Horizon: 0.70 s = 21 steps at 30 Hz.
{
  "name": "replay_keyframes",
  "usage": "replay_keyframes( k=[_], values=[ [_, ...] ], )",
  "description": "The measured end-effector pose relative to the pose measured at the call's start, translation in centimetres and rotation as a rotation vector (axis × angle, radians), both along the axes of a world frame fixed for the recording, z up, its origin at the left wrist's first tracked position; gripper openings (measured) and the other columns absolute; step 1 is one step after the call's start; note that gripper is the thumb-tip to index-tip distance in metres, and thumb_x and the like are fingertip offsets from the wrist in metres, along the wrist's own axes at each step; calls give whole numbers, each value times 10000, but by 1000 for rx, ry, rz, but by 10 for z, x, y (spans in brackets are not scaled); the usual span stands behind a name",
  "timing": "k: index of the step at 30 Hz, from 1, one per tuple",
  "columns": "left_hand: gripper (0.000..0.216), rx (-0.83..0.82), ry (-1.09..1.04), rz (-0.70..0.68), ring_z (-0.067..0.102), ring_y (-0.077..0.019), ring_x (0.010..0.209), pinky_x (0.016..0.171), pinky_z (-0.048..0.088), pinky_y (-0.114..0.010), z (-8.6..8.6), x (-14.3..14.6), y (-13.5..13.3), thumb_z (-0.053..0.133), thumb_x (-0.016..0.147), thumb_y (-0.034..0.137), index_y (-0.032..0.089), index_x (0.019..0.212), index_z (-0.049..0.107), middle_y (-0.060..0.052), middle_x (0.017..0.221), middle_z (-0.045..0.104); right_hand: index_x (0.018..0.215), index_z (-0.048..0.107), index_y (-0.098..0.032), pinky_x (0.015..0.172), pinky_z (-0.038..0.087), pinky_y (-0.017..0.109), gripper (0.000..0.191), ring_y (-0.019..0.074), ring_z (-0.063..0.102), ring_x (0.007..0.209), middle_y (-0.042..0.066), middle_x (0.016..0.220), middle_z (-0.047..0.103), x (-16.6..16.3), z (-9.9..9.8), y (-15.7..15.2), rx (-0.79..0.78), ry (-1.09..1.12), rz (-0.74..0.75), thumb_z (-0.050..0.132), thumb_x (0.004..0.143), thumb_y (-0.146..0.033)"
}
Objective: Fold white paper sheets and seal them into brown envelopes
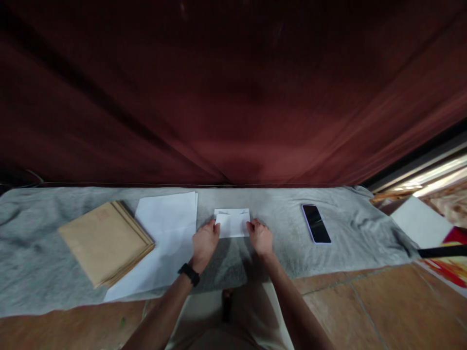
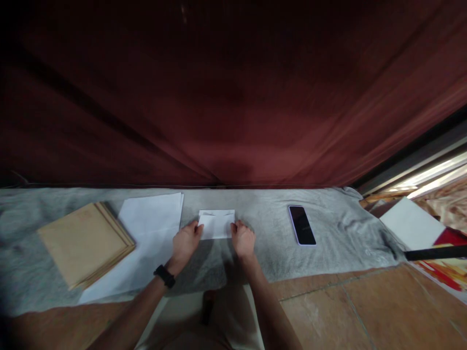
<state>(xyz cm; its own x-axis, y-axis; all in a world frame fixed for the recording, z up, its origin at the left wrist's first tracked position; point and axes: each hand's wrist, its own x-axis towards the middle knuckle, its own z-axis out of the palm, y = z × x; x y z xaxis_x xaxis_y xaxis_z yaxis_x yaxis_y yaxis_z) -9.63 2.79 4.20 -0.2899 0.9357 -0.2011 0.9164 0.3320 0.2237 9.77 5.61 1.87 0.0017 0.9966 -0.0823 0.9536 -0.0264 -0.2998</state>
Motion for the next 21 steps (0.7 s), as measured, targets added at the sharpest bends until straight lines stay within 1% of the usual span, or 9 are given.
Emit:
replay_keyframes(
  k=[3, 6, 13, 18, 21],
  values=[
    [372, -1, 8, -13, 742, -237, 915, 764, 512, -307, 1, -1, 4, 380, 1045, 399, 198, 1137, 679, -107, 975, 777, 1041, 705, -219, 693, 484, 269, 273, 217, 746, 814, 102, 876, 771, -3, 0, 3, -5, -25, -1, 485, 1057, -381],
    [390, -10, 20, -12, 744, -235, 906, 763, 514, -306, 0, -1, 6, 355, 1052, 396, 193, 1174, 664, -111, 980, 775, 1065, 691, -215, 712, 490, 265, 276, 210, 749, 824, 100, 902, 774, -5, 1, 5, -4, -38, -5, 480, 1060, -393],
    [437, 60, 79, -25, 751, -247, 861, 719, 506, -306, -5, 2, 8, 311, 1061, 395, 162, 1234, 638, -123, 940, 775, 1067, 682, -180, 719, 497, 288, 317, 225, 750, 782, 122, 859, 770, -9, 0, 9, 33, -84, -10, 462, 1060, -408],
    [471, 97, 106, -46, 753, -267, 847, 705, 503, -320, -8, 2, 10, 286, 1064, 392, 132, 1246, 634, -152, 878, 766, 1056, 664, -171, 724, 493, 289, 317, 217, 744, 760, 128, 834, 763, -12, -5, 14, 81, -134, 5, 444, 1064, -399],
    [472, 95, 116, -47, 753, -272, 841, 702, 503, -322, -8, 2, 11, 291, 1064, 395, 128, 1262, 626, -150, 859, 765, 1067, 644, -164, 743, 487, 293, 308, 209, 734, 764, 118, 841, 756, -12, -10, 15, 107, -131, -2, 437, 1066, -391]
  ],
)
